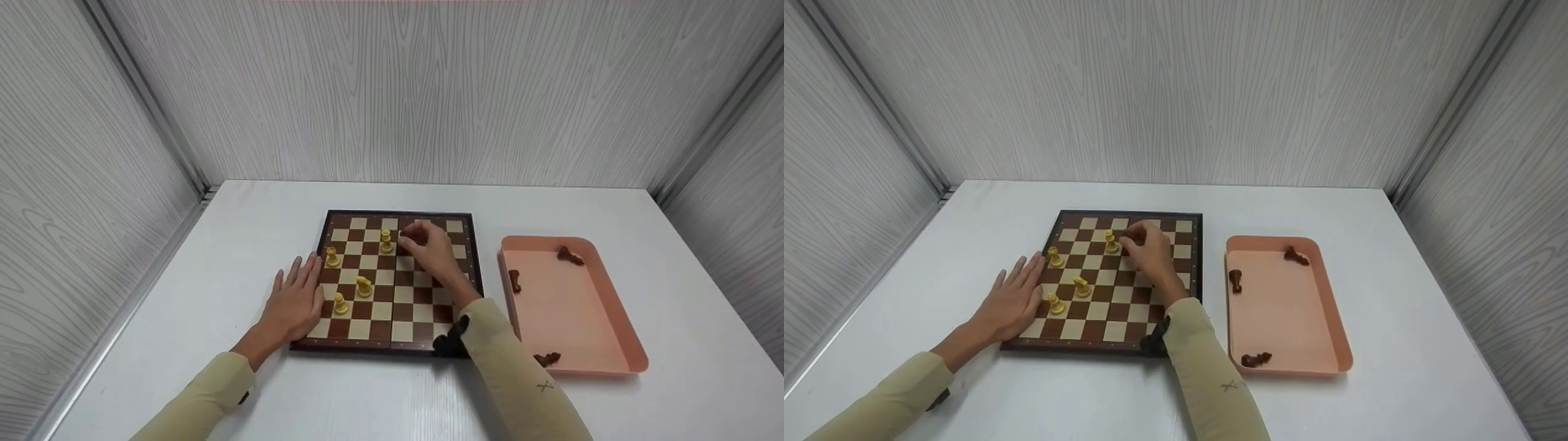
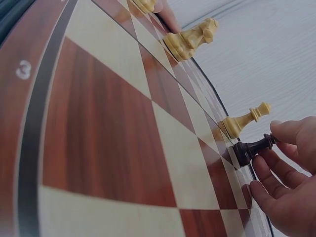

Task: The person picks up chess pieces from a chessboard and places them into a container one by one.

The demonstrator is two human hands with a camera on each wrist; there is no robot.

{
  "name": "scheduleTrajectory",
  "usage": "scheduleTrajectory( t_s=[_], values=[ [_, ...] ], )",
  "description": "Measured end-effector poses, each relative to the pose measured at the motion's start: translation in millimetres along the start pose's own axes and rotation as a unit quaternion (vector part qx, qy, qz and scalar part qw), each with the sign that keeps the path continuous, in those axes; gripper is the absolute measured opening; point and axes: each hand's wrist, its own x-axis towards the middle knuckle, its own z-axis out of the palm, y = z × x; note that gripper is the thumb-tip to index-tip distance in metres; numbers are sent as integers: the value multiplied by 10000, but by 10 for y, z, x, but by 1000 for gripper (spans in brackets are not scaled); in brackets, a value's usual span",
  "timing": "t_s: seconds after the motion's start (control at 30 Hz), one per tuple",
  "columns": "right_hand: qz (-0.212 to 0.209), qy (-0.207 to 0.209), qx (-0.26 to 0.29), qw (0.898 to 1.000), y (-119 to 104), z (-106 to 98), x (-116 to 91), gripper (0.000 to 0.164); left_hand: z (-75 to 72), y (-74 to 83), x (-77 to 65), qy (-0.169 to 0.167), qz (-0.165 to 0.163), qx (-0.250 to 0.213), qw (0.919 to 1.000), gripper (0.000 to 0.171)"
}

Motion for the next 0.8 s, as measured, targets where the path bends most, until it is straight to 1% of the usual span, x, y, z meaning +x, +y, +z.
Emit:
scheduleTrajectory(
  t_s=[0.27,0.43,0.5,0.67,0.8],
  values=[
    [1,38,-180,9998,-7,3,15,16,-9,3,1,52,32,25,10000,60],
    [58,138,-40,9999,-46,-24,22,17,-13,12,2,91,60,39,9999,60],
    [13,153,32,9999,-69,-40,28,19,-13,11,1,57,51,29,10000,60],
    [-146,101,8,9998,-118,-81,30,22,-14,3,0,-94,7,-11,10000,60],
    [-142,93,16,9999,-152,-118,14,23,-16,-2,8,-125,-16,-22,9999,61]
  ],
)
